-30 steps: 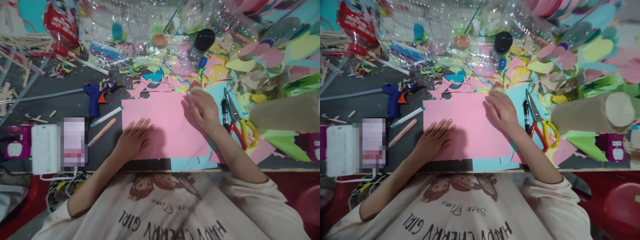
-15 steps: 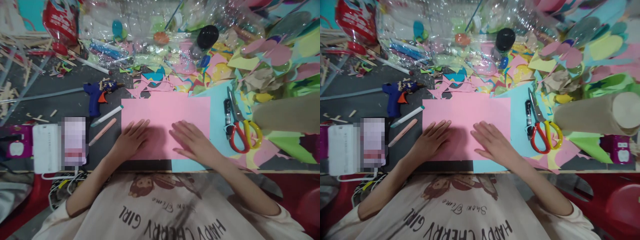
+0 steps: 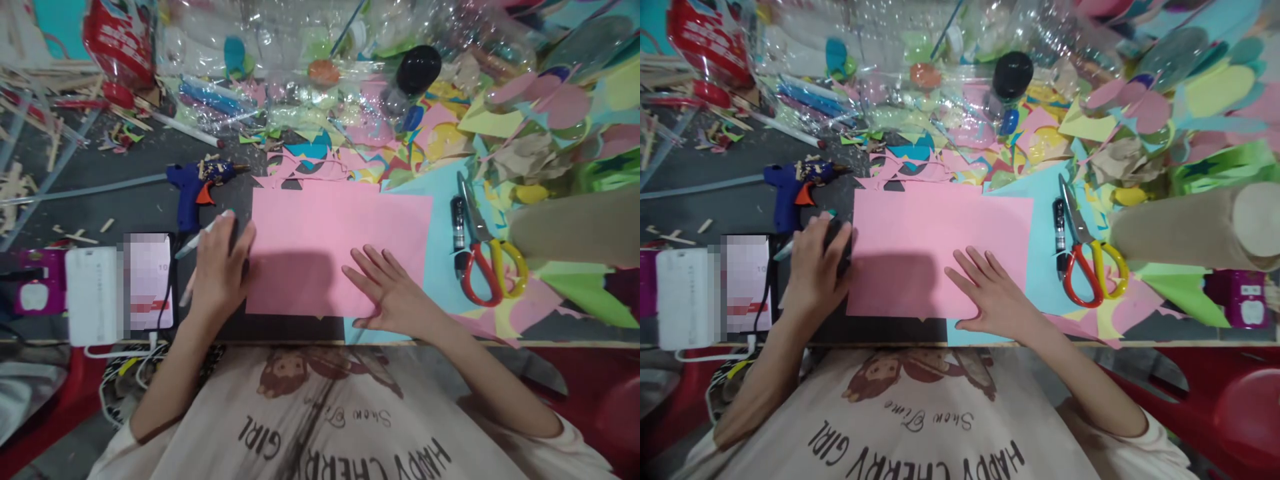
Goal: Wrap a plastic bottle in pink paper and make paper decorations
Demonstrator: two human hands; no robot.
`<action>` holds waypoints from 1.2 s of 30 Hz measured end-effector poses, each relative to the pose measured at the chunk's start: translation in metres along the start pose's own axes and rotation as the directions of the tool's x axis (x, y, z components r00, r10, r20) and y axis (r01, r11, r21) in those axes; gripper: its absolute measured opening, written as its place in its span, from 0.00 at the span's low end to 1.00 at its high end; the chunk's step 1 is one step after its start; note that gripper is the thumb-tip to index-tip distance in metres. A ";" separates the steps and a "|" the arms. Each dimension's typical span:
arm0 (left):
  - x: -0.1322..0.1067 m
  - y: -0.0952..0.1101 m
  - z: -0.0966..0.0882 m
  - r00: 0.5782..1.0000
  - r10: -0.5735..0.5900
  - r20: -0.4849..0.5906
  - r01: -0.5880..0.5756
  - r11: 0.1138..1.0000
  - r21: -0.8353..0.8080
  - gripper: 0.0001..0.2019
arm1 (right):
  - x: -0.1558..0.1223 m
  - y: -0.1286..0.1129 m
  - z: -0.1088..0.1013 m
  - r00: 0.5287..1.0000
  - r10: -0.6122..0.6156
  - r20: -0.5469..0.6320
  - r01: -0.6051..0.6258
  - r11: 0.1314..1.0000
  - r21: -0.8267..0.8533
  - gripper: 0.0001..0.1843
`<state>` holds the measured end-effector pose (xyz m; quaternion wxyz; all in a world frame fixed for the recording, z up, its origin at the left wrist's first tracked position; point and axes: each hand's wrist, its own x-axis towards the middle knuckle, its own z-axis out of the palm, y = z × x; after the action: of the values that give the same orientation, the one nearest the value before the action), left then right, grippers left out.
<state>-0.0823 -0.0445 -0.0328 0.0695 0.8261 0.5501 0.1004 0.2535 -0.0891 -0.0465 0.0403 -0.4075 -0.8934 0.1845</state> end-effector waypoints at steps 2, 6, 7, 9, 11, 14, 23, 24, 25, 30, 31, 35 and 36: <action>-0.008 0.015 0.001 0.980 0.191 0.046 -0.189 0.981 -0.039 0.27 | 0.001 0.000 -0.001 1.000 0.001 0.014 -0.001 1.000 0.009 0.48; -0.020 0.047 0.008 0.899 0.417 0.133 -0.408 0.909 -0.090 0.30 | 0.005 0.001 -0.005 0.999 -0.042 0.024 0.041 0.999 0.029 0.44; -0.022 0.053 0.009 0.897 0.418 0.141 -0.409 0.908 -0.088 0.30 | 0.006 0.001 -0.006 0.998 -0.055 0.024 0.054 0.998 0.038 0.42; -0.023 0.057 0.009 0.902 0.402 0.157 -0.395 0.916 -0.076 0.28 | 0.006 0.001 -0.012 0.997 -0.073 0.015 0.072 0.995 0.066 0.38; -0.022 0.054 0.006 0.900 0.407 0.153 -0.400 0.913 -0.080 0.26 | 0.005 0.000 -0.019 0.997 -0.075 -0.001 0.074 0.993 0.091 0.32; -0.021 0.041 -0.002 0.887 0.438 0.145 -0.423 0.898 -0.125 0.22 | 0.002 -0.003 -0.034 0.997 -0.066 -0.036 0.069 0.994 0.084 0.24; -0.004 0.018 -0.028 0.977 0.136 0.162 -0.064 0.922 -0.383 0.13 | -0.004 -0.012 -0.051 0.986 0.078 -0.146 -0.068 0.995 0.068 0.21; -0.002 0.018 -0.028 0.984 0.078 0.158 -0.017 0.935 -0.355 0.13 | -0.002 -0.012 -0.051 0.981 0.094 -0.171 -0.088 0.995 0.043 0.20; 0.001 0.019 -0.026 0.989 0.028 0.146 0.022 0.944 -0.329 0.14 | 0.000 -0.012 -0.050 0.975 0.101 -0.196 -0.101 0.995 0.013 0.19; 0.012 0.019 -0.013 0.992 -0.069 0.110 0.093 0.968 -0.233 0.13 | 0.012 -0.015 -0.049 0.976 0.034 -0.215 -0.055 0.994 -0.092 0.25; 0.014 0.018 -0.011 0.992 -0.075 0.106 0.097 0.972 -0.216 0.13 | 0.014 -0.016 -0.048 0.979 0.013 -0.203 -0.032 0.995 -0.092 0.27; 0.026 0.016 -0.007 0.990 -0.101 0.095 0.113 0.984 -0.136 0.12 | 0.027 -0.019 -0.037 0.986 -0.003 -0.164 -0.010 0.997 -0.080 0.24; 0.029 0.018 -0.007 0.991 -0.106 0.077 0.113 0.989 -0.100 0.11 | 0.031 -0.018 -0.034 0.987 0.009 -0.160 -0.021 0.997 -0.076 0.22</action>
<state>-0.0572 -0.0243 -0.0191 0.1377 0.7930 0.5857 0.0953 0.2278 -0.0669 -0.0113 0.0943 -0.4289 -0.8908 0.1170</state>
